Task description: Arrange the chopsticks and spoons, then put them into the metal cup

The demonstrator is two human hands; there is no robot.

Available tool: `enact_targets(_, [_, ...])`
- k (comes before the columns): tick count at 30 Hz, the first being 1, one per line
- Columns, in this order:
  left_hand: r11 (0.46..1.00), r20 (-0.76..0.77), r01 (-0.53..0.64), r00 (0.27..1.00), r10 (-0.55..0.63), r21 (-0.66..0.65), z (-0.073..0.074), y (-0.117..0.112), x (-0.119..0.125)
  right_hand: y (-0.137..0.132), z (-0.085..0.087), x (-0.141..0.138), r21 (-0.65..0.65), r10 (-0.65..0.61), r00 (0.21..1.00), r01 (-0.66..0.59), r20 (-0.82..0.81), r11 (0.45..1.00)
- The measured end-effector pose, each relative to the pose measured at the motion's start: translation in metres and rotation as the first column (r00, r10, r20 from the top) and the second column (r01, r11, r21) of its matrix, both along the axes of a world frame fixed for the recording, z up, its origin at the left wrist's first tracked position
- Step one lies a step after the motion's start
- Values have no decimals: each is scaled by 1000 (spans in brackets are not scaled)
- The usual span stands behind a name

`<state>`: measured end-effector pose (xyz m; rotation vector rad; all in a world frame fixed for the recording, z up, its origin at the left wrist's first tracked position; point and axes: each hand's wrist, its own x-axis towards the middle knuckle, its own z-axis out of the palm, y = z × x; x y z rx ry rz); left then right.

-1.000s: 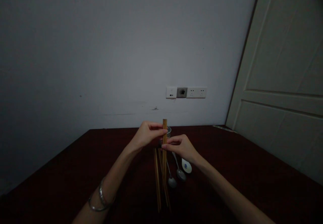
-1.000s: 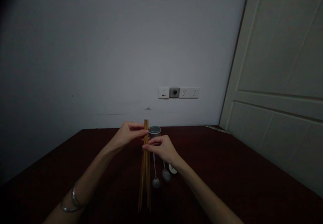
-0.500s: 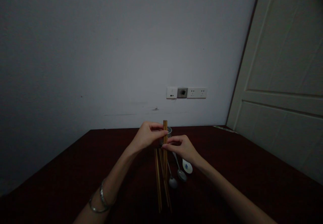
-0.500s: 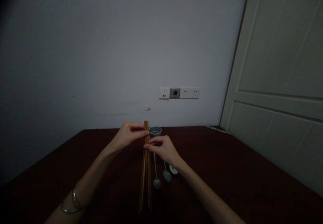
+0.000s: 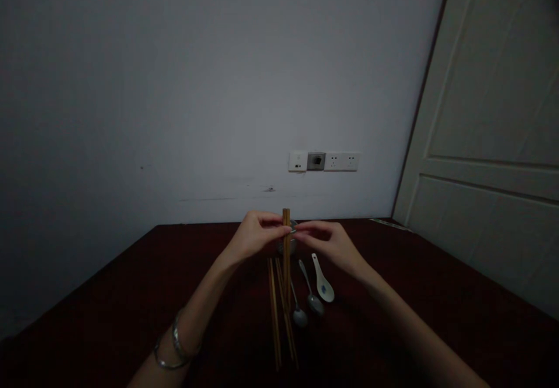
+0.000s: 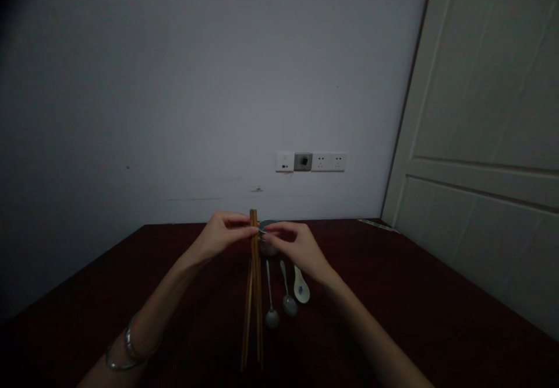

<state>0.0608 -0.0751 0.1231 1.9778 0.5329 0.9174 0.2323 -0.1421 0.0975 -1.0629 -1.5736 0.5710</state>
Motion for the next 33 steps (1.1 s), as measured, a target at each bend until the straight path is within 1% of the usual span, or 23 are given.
enact_targets(2, [1000, 12, 11, 1000, -11, -14, 0, -1, 0, -5, 11, 4, 102, -122, 993, 120, 8, 987])
enact_targets(3, [1000, 16, 17, 1000, -17, -22, 1, -2, 0, -6, 15, 5, 158, -160, 987, 154, 26, 975])
enact_targets(4, [999, 20, 23, 1000, -22, -31, 1, -2, 1, -7, 19, 4, 209, -178, 982, 163, 57, 964])
enact_targets(7, [998, 27, 34, 999, -32, -54, -1, -3, 2, -4, 25, -1, 313, -160, 975, 105, 154, 944])
enact_targets(10, [998, 18, 30, 999, -29, -53, -3, -3, 2, 2, 26, -8, 352, -138, 973, 65, 185, 934])
enact_targets(15, [1000, 5, 23, 1000, -23, -15, -3, -3, 3, 7, 27, -10, 362, -136, 972, 58, 193, 930])
enact_targets(22, [999, -10, 32, 999, -33, -30, -1, -5, 2, 8, 28, -8, 396, -140, 972, 54, 191, 917])
enact_targets(27, [999, -36, 16, 999, -17, -33, -1, -5, 2, 9, 28, -10, 402, -132, 971, 42, 199, 914])
enact_targets(30, [998, -34, 21, 999, -23, -59, -2, -3, 1, 9, 26, -9, 353, -116, 980, 52, 164, 934])
enact_targets(33, [995, -26, 30, 999, -33, -96, -5, 1, 0, 9, 21, -2, 229, -159, 986, 146, 40, 962])
